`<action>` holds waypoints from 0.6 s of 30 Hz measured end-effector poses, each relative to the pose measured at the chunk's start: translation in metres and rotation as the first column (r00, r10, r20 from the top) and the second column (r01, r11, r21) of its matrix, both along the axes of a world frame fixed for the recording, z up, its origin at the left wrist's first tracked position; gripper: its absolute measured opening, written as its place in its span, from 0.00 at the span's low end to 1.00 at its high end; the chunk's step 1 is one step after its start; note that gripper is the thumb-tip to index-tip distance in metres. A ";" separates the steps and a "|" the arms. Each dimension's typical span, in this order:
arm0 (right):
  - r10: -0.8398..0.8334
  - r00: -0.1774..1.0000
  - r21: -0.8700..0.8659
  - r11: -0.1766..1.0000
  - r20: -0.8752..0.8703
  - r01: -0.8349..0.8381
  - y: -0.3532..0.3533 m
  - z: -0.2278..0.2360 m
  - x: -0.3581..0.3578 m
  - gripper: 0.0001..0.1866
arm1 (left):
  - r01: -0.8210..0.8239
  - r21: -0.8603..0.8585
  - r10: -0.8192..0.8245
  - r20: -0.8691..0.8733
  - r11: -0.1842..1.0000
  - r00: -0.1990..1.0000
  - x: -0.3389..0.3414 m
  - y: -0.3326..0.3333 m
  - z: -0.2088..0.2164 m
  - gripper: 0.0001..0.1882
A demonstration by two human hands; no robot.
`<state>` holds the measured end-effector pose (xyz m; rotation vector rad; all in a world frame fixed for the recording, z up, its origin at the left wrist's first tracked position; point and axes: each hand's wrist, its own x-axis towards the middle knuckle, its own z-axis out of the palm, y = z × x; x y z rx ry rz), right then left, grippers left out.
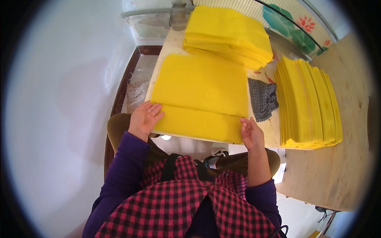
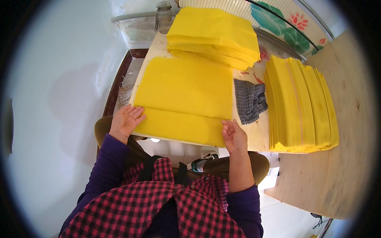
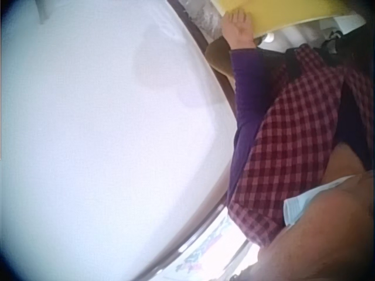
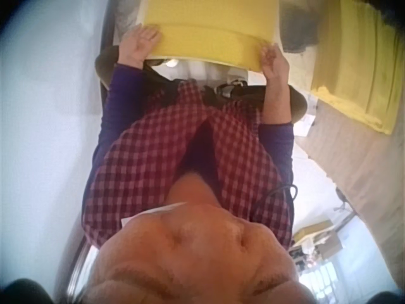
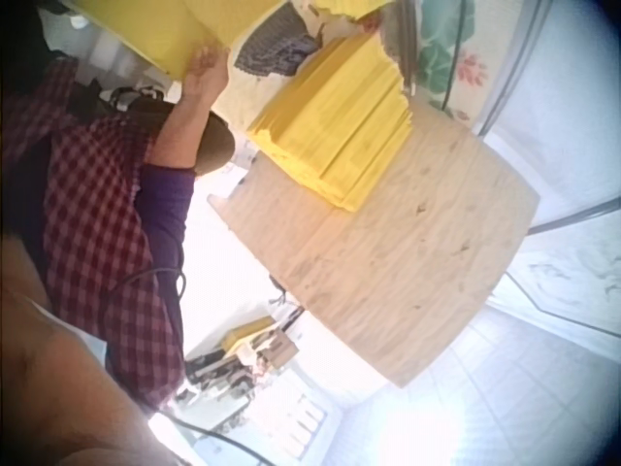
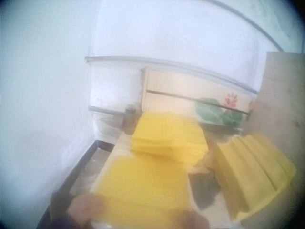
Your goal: The person folds large yellow sheets in half and then in half again, smoothing each fold with both hands. The folded sheets are stacked on the table to the right.
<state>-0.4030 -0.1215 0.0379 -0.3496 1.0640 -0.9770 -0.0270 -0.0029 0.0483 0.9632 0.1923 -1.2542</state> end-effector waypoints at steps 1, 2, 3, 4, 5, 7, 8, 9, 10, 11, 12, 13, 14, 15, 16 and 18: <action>-0.010 1.000 0.026 1.000 -0.026 0.011 -0.003 0.000 0.000 0.15 | 0.002 0.009 -0.002 0.009 1.000 1.000 0.001 -0.002 0.000 0.20; -0.004 0.998 0.035 0.999 -0.070 0.006 -0.006 0.001 -0.001 0.15 | 0.003 0.020 -0.004 0.018 1.000 1.000 0.002 -0.004 0.000 0.19; 0.029 0.993 0.029 0.999 -0.113 -0.026 -0.009 0.002 -0.001 0.16 | 0.004 0.013 -0.005 0.023 1.000 1.000 0.002 -0.005 -0.001 0.18; 0.059 0.986 0.024 0.998 -0.157 -0.056 -0.012 0.003 -0.002 0.16 | 0.007 0.007 -0.007 0.027 1.000 1.000 0.003 -0.006 -0.002 0.18; 0.084 0.975 0.024 0.996 -0.207 -0.081 -0.013 0.004 -0.002 0.16 | 0.014 -0.001 -0.014 0.030 1.000 0.999 0.004 -0.007 -0.004 0.17; 0.132 0.955 0.003 0.991 -0.264 -0.136 -0.017 0.005 -0.003 0.16 | 0.048 -0.014 -0.047 0.057 0.999 0.997 0.006 -0.010 -0.008 0.16; 0.149 0.940 -0.001 0.988 -0.306 -0.156 -0.020 0.005 -0.003 0.16 | 0.064 -0.018 -0.063 0.064 0.998 0.996 0.008 -0.012 -0.010 0.15; 0.167 0.934 0.002 0.984 -0.315 -0.175 -0.023 0.005 -0.003 0.16 | 0.080 -0.016 -0.078 0.102 0.997 0.992 0.010 -0.014 -0.012 0.15; 0.178 0.925 0.011 0.983 -0.335 -0.185 -0.026 0.004 -0.003 0.16 | 0.099 -0.009 -0.097 0.132 0.995 0.987 0.013 -0.017 -0.013 0.15; 0.191 0.915 0.019 0.980 -0.355 -0.197 -0.028 0.004 -0.004 0.16 | 0.130 -0.002 -0.128 0.162 0.992 0.979 0.015 -0.019 -0.015 0.15; 0.194 0.910 0.029 0.980 -0.366 -0.197 -0.030 0.004 -0.006 0.16 | 0.135 0.009 -0.134 0.173 0.991 0.976 0.017 -0.020 -0.016 0.15; 0.203 0.905 0.037 0.978 -0.374 -0.204 -0.033 0.004 -0.007 0.15 | 0.148 0.020 -0.149 0.185 0.989 0.971 0.021 -0.021 -0.017 0.14; 0.215 0.899 0.046 0.976 -0.382 -0.214 -0.036 0.004 -0.008 0.15 | 0.160 0.022 -0.161 0.204 0.987 0.966 0.023 -0.023 -0.018 0.13; 0.227 0.888 0.039 0.972 -0.400 -0.231 -0.039 0.005 -0.008 0.15 | 0.169 0.046 -0.175 0.228 0.984 0.958 0.025 -0.025 -0.019 0.12; 0.242 0.876 0.033 0.967 -0.417 -0.252 -0.041 0.005 -0.008 0.14 | 0.175 0.060 -0.185 0.259 0.983 0.948 0.027 -0.027 -0.019 0.11; 0.260 0.852 0.017 0.959 -0.455 -0.284 -0.044 0.008 -0.005 0.13 | 0.179 0.073 -0.193 0.307 0.981 0.932 0.029 -0.030 -0.018 0.09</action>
